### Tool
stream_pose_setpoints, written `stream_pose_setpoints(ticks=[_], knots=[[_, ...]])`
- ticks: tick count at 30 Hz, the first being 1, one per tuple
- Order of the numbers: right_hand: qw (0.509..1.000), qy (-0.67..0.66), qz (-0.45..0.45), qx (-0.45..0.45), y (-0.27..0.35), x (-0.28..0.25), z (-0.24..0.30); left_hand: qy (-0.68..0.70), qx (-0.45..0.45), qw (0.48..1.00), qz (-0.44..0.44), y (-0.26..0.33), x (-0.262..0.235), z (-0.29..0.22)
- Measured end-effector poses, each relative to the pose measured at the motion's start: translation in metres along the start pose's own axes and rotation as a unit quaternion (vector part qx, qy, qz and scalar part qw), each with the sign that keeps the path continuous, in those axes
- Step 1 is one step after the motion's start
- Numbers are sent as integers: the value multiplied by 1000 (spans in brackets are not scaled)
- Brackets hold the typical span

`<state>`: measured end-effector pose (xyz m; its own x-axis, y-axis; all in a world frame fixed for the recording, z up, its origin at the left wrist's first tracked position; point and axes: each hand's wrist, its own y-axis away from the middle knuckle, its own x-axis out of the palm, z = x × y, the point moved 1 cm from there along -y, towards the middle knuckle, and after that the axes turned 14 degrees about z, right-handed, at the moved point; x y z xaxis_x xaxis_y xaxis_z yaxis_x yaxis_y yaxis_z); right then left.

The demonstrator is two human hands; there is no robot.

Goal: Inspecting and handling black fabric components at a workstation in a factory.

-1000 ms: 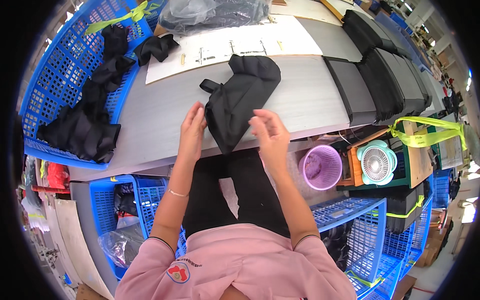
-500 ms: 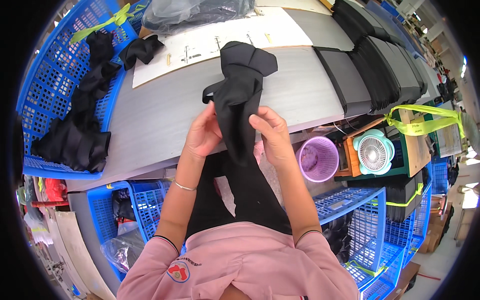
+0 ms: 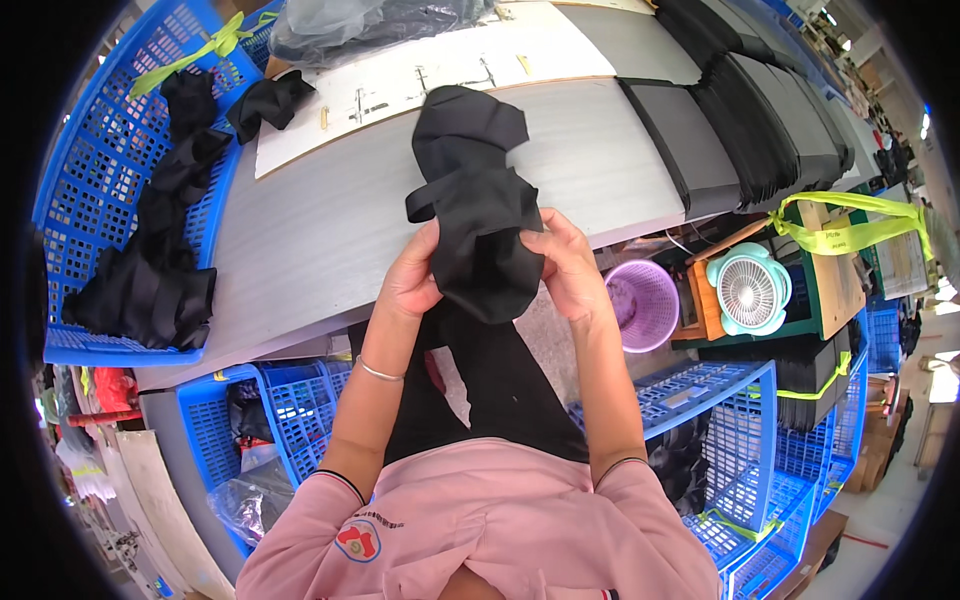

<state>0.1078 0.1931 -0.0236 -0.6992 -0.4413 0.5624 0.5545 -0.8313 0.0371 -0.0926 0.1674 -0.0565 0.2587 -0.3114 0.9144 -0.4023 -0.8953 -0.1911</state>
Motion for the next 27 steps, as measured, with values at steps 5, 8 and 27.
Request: stream_pose_setpoints(ticks=[5,8,27], knots=[[999,34,-2,-9,-3,16,-5,-202,34,973,-111,5,-1,-1],[949,304,-76,-42,-3,17,-9,-424,110,856,-273,14,3,-16],[890,449,-31,-79,-9,4,-10,-535,275,732,-320,56,13,-35]])
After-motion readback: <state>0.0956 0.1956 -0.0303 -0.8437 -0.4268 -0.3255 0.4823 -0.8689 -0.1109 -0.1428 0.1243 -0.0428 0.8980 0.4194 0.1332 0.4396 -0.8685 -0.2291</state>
